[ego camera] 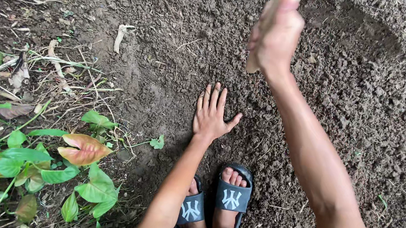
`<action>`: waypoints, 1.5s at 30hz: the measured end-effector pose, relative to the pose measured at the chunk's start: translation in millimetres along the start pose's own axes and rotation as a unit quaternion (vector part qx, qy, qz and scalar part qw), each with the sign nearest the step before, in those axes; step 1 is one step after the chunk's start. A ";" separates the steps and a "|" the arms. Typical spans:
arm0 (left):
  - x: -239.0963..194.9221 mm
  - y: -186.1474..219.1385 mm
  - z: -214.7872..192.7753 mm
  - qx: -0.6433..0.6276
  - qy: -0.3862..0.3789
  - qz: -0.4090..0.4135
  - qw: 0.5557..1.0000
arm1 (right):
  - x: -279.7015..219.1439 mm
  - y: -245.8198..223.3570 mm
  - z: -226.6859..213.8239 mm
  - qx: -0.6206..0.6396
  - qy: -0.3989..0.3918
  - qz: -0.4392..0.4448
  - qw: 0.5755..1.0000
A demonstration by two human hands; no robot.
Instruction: The person uses a small hoe to break up and level soil in a garden bed. They repeatedly strike the ground and smooth the surface with their hand, working across a small area near some low-lying plants.
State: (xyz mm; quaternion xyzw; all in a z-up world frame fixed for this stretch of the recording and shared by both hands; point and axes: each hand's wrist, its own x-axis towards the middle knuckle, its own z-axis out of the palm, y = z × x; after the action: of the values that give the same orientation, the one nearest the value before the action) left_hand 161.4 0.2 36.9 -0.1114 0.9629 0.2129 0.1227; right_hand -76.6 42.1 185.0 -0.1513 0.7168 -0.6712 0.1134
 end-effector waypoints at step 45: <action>-2.9 0.2 1.3 -0.022 0.030 0.009 0.999 | -28.9 -17.9 -23.9 -0.336 -0.086 0.196 0.917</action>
State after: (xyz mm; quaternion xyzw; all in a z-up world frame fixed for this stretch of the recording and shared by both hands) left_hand 164.3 1.4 36.6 -0.1119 0.9621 0.2321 0.0894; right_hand -57.4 74.1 203.5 -0.0940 0.9028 -0.3397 0.2463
